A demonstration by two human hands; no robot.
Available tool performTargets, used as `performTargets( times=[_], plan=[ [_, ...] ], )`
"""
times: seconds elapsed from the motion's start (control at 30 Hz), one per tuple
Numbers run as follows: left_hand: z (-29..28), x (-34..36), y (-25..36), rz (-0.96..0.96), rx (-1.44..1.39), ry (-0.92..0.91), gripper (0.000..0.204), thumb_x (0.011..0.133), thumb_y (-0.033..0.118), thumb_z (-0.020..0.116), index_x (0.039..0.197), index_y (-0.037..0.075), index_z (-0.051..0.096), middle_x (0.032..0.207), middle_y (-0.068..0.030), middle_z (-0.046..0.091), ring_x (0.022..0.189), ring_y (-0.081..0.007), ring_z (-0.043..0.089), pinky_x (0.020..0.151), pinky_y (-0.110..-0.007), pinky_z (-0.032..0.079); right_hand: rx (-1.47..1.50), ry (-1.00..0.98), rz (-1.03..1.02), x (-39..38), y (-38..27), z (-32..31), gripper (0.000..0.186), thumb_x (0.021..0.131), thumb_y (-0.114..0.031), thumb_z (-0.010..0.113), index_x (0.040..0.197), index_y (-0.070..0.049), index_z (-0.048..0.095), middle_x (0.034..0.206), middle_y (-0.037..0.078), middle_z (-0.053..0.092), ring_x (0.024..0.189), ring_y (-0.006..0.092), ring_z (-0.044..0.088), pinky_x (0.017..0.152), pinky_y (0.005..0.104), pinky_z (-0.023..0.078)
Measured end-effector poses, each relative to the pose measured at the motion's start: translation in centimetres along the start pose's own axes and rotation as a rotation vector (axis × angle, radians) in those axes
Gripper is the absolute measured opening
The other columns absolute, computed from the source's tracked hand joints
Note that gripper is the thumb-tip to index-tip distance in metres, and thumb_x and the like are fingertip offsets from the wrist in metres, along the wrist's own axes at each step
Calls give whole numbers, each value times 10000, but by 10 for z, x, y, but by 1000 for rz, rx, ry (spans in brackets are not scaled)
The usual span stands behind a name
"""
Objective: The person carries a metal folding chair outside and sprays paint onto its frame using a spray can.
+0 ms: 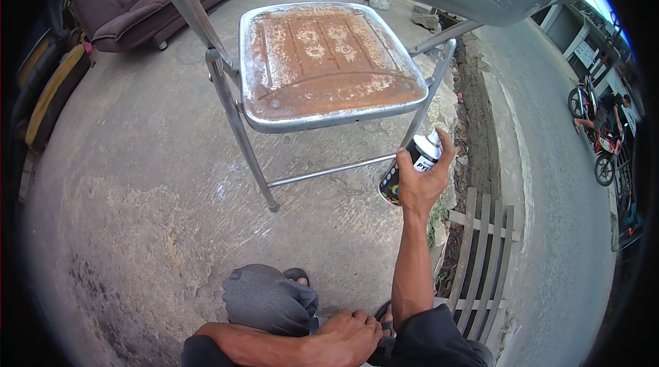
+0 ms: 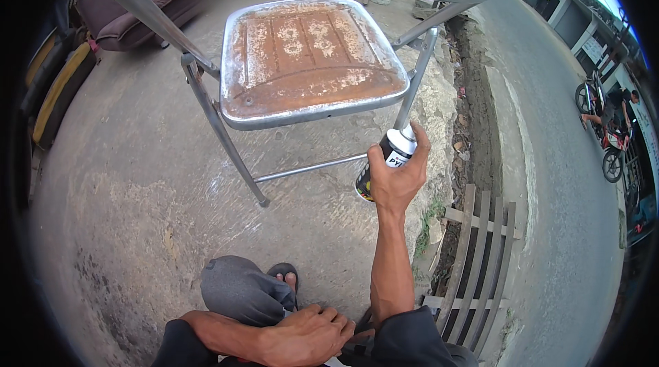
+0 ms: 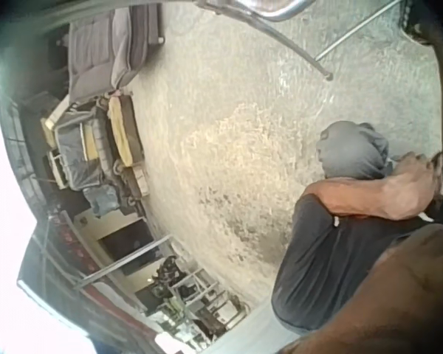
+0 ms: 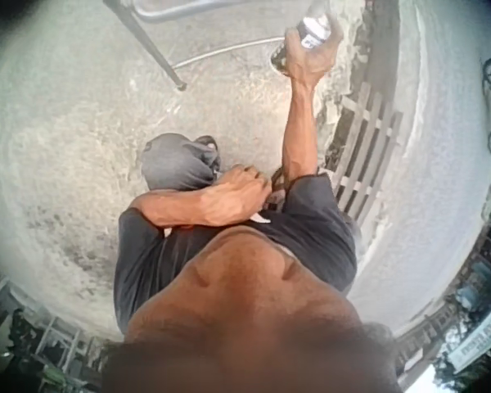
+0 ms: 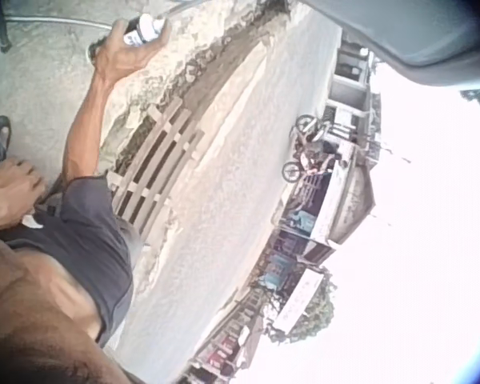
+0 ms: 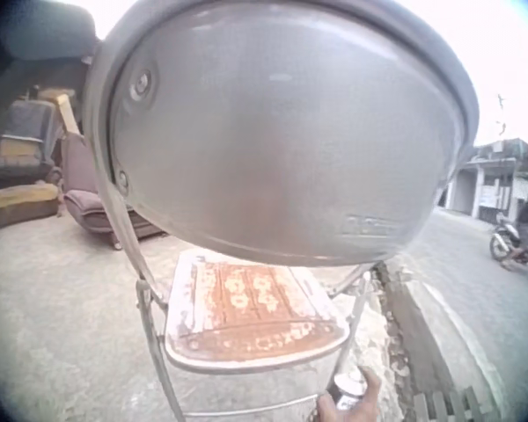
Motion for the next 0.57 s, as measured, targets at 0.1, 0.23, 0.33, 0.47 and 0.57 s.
performTargets(
  times=[0.1,0.23,0.33,0.47,0.57],
  plan=[
    [6,3,-1,-17,3,-71,249,913,232,607,978,8,694,867,-129,664,827,-264,645,723,-395,496,-60,80,57,37,23,-22,679,786,-170,799,1407,-132,527,1011,96,703,878,183,685,834,347,559],
    [11,7,-1,18,6,-116,265,929,248,604,1001,10,695,867,-127,667,810,-268,649,728,-398,504,-88,32,-67,34,19,-16,670,751,-132,801,1371,-81,555,1032,145,677,866,225,683,817,381,559],
    [8,6,-4,21,16,-58,298,936,288,615,1009,11,695,855,-130,670,820,-277,654,730,-408,512,-13,-149,-222,-31,-10,26,661,754,-115,809,1365,-102,557,1011,105,670,850,219,691,796,349,566],
    [19,13,-6,-31,-31,-200,375,931,335,635,1063,-11,698,891,-143,683,889,-290,651,763,-420,512,172,-450,-355,-114,-83,75,711,725,-157,850,1386,-159,588,1162,183,628,902,305,740,701,384,629],
    [25,10,-6,-6,47,-294,513,923,392,670,1172,-56,686,949,-173,705,944,-309,664,790,-425,519,303,-563,-386,-144,-106,97,714,735,-201,856,1402,-235,603,1200,183,622,921,330,756,658,394,650]
  ],
)
Point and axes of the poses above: each hand's wrist, its own x-axis towards the middle knuckle, its own z-axis out of the palm, y = z × x, the point moved 6 cm from there along x, towards the middle knuckle
